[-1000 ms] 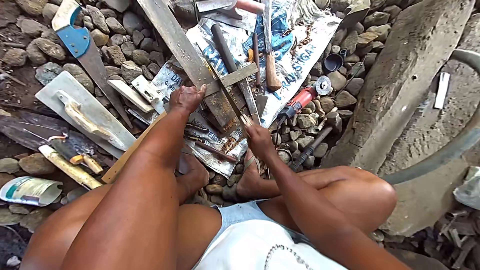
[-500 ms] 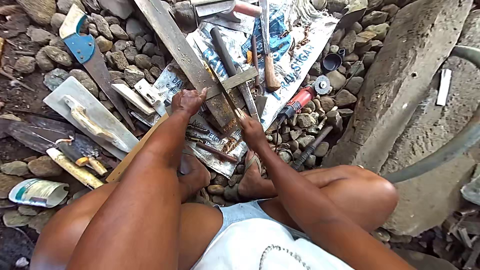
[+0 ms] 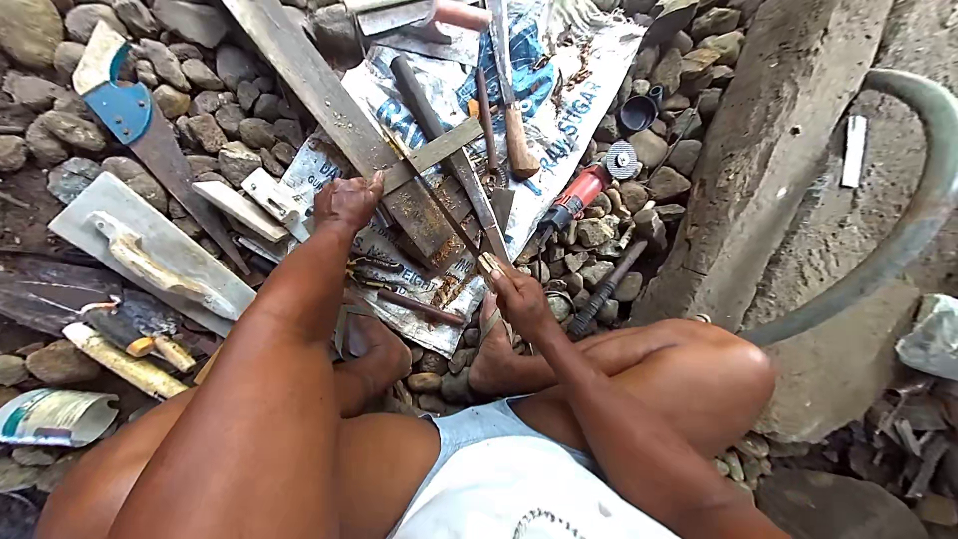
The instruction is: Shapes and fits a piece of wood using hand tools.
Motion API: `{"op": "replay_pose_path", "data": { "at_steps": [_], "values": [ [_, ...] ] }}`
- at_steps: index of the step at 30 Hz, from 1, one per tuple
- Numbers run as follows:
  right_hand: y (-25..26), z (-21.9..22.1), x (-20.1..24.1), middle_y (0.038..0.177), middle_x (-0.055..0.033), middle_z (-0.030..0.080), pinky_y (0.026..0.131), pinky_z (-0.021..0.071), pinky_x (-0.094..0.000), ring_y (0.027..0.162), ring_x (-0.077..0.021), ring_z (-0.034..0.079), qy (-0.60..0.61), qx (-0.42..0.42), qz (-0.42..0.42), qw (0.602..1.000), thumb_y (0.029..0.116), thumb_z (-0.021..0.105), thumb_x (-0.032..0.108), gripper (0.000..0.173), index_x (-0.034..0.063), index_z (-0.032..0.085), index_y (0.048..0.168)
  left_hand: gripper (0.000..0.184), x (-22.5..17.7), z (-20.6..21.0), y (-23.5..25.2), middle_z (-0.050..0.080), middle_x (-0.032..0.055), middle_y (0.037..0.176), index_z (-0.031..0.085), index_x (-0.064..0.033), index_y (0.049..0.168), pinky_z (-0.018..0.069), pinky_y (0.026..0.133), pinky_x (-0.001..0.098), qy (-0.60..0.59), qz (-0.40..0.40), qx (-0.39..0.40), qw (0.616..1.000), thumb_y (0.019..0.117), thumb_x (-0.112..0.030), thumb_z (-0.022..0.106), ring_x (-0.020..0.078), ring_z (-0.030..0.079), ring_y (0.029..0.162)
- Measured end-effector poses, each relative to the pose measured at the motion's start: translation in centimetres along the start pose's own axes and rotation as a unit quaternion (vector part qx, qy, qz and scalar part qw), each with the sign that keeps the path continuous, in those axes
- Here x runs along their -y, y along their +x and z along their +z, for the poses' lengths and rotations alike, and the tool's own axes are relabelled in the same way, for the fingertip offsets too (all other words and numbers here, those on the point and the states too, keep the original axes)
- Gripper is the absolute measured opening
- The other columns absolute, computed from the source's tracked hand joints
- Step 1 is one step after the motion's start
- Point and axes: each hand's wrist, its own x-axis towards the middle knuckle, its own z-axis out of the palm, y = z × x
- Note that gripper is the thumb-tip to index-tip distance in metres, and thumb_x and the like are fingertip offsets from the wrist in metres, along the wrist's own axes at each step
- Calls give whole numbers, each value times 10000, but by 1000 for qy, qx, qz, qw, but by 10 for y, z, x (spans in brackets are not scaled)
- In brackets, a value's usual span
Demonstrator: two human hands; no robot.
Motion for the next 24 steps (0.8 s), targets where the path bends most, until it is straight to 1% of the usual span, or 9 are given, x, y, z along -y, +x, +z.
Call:
{"op": "replay_pose_path", "data": {
  "at_steps": [1, 4, 8, 12, 15, 17, 19, 22, 24],
  "values": [
    [-9, -3, -1, 810, -48, 681, 600, 545, -404, 580, -167, 579, 4, 8, 6, 1000, 1096, 401, 477, 483, 292, 548, 1517, 867, 1, 1, -3, 696, 287, 1079, 684, -14, 975, 505, 815, 716, 3, 1, 7, 1000, 1026, -703, 159, 489, 670, 1079],
    [-20, -2, -7, 793, -34, 660, 567, 525, -359, 561, -143, 552, 18, 18, 9, 1000, 1102, 406, 441, 481, 245, 550, 1516, 852, 1, 7, -14, 696, 279, 1083, 679, -17, 987, 508, 813, 702, 11, 3, 20, 1000, 1029, -701, 172, 481, 671, 1081],
    [-10, 8, -5, 730, -39, 644, 550, 526, -382, 528, -157, 548, 5, 14, 6, 1000, 1108, 404, 431, 465, 262, 554, 1515, 863, -1, 11, -12, 701, 266, 1098, 684, -25, 994, 513, 820, 692, 11, -16, 13, 1000, 1026, -706, 154, 464, 676, 1089],
    [-16, -7, 3, 822, -47, 691, 601, 544, -401, 587, -161, 585, 3, 10, 17, 1000, 1099, 422, 458, 462, 299, 557, 1511, 875, -2, 8, -9, 699, 272, 1085, 678, -20, 986, 509, 806, 701, 18, -2, 13, 1000, 1022, -710, 140, 476, 673, 1081],
    [-28, -16, 2, 897, -45, 711, 616, 551, -378, 612, -150, 599, 19, 20, 21, 999, 1104, 413, 455, 466, 281, 555, 1512, 872, -3, 10, -15, 699, 273, 1078, 682, -27, 980, 510, 804, 700, 29, 5, 18, 999, 1024, -709, 141, 476, 673, 1078],
    [-27, -10, -1, 826, -45, 681, 575, 530, -371, 569, -152, 562, 22, 12, 16, 1000, 1105, 403, 457, 480, 261, 553, 1516, 865, -5, 12, -15, 702, 268, 1070, 683, -30, 976, 510, 812, 696, 28, 7, 18, 999, 1024, -709, 149, 470, 676, 1076],
    [-8, 1, 7, 774, -69, 668, 584, 543, -417, 568, -182, 577, -1, 10, 9, 1000, 1106, 365, 468, 507, 231, 558, 1510, 863, -3, 13, -14, 705, 265, 1062, 680, -33, 977, 512, 812, 688, 31, 7, 16, 999, 1023, -709, 146, 464, 679, 1076],
    [38, 27, 28, 861, -136, 700, 605, 540, -524, 630, -267, 623, -6, -11, 6, 1000, 1095, 351, 538, 541, 229, 605, 1460, 854, -2, 15, -18, 710, 254, 1057, 686, -39, 968, 513, 812, 690, 24, 11, 8, 1000, 1021, -706, 155, 459, 682, 1070],
    [56, 36, 32, 953, -155, 729, 659, 552, -547, 695, -290, 658, 1, -21, -20, 1000, 1096, 363, 535, 535, 247, 581, 1491, 857, -7, 9, -19, 709, 265, 1076, 702, -33, 986, 510, 830, 708, 13, 4, 4, 1000, 1026, -705, 172, 471, 677, 1082]
  ]
}}
